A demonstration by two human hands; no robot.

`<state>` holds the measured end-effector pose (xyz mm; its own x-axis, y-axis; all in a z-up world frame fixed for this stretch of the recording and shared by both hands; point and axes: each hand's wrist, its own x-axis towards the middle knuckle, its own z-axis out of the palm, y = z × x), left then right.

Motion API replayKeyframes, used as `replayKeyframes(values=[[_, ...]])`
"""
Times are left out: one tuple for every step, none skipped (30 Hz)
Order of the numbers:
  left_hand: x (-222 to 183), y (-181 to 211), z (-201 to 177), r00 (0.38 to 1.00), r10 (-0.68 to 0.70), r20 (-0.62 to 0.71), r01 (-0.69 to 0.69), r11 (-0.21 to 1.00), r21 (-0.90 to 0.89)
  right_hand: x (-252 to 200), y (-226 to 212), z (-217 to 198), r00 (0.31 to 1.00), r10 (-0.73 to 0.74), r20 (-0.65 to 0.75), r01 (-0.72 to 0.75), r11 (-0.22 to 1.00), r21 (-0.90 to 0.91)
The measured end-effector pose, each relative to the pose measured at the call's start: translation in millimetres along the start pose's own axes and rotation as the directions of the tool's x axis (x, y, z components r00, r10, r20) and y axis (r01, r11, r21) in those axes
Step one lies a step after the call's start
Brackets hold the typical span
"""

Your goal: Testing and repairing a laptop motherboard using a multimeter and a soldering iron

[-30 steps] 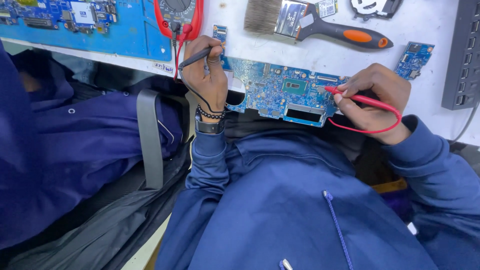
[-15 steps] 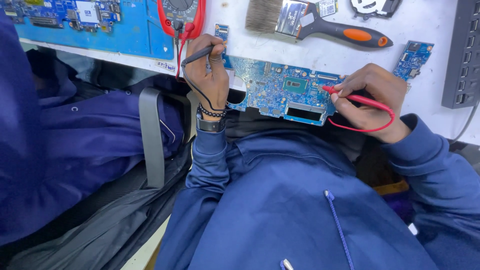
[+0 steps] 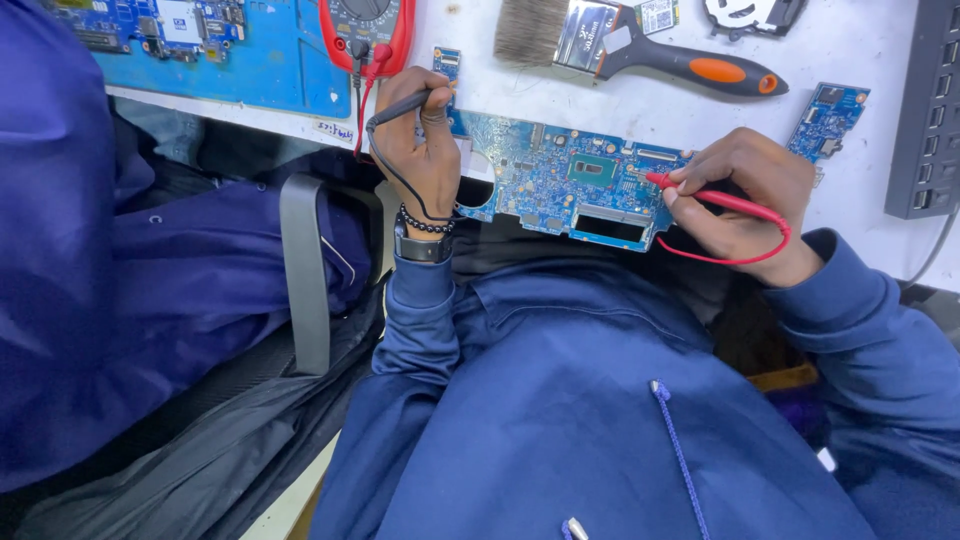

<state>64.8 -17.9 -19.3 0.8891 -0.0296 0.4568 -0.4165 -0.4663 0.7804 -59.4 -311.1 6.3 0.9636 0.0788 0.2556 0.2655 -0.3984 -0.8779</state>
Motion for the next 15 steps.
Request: replayKeyframes(values=[[-0.5,-0.4,-0.1,1.000,0.000,0.000,0.000,1.000,0.000,0.0,-0.1,0.1,1.000,0.000,0.000,0.000,1.000,0.000],[-0.8,-0.8,0.0,1.000,-0.001,-0.001,0.001,1.000,-0.008,0.1,-0.1,0.2,1.000,0.000,0.001,0.000,1.000,0.000],[-1.1,-1.2,0.2,1.000,-0.003,-0.002,0.002,1.000,-0.016,0.2,0.0,0.2,1.000,0.001,0.002,-0.001,1.000,0.000],[-1.2,-1.1,0.1,1.000,-0.002,-0.001,0.002,1.000,-0.017,0.4,-0.2,-0.1,1.000,0.002,0.001,-0.002,1.000,0.000],[-1.3,-1.0,0.0,1.000,-0.005,0.000,0.005,1.000,-0.011,0.5,-0.3,-0.3,1.000,0.001,0.006,-0.001,1.000,0.006],[-1.7,-0.9,-0.2,1.000,-0.007,0.002,0.007,1.000,-0.004,0.6,-0.5,-0.5,1.000,0.001,0.011,-0.001,1.000,0.012],[-1.9,-1.7,-0.3,1.000,-0.008,0.003,0.008,1.000,-0.005,0.5,-0.6,-0.3,1.000,0.002,0.011,-0.002,1.000,0.012],[-2.1,-2.5,-0.3,1.000,-0.001,0.004,0.001,1.000,-0.003,0.7,-0.5,-0.3,1.000,0.001,0.012,-0.001,1.000,0.008],[-2.2,-3.3,-0.4,1.000,0.005,0.004,-0.005,1.000,-0.002,0.8,-0.5,-0.3,1.000,0.000,0.012,0.000,1.000,0.004],[-2.0,-2.8,-0.2,1.000,0.005,0.004,-0.005,1.000,-0.001,0.2,0.1,-0.2,1.000,-0.001,0.013,0.001,1.000,0.005],[-1.7,-2.3,-0.1,1.000,0.007,0.004,-0.007,1.000,-0.009,-0.3,0.6,0.0,1.000,0.000,0.008,0.000,1.000,0.005],[-1.4,-1.8,0.0,1.000,0.009,0.003,-0.009,1.000,-0.017,-0.6,1.2,0.0,1.000,0.001,0.004,-0.001,1.000,0.006],[-0.7,-0.8,0.1,1.000,0.009,0.002,-0.009,1.000,-0.016,0.6,0.3,-0.3,1.000,0.000,0.005,0.000,1.000,0.006],[-0.6,0.2,0.0,1.000,-0.003,0.000,0.003,1.000,-0.009,1.0,-0.9,-0.3,1.000,0.001,0.006,-0.001,1.000,0.011],[-0.5,1.2,-0.1,1.000,-0.015,-0.003,0.015,1.000,-0.002,1.2,-2.1,-0.4,1.000,0.002,0.007,-0.002,1.000,0.015]])
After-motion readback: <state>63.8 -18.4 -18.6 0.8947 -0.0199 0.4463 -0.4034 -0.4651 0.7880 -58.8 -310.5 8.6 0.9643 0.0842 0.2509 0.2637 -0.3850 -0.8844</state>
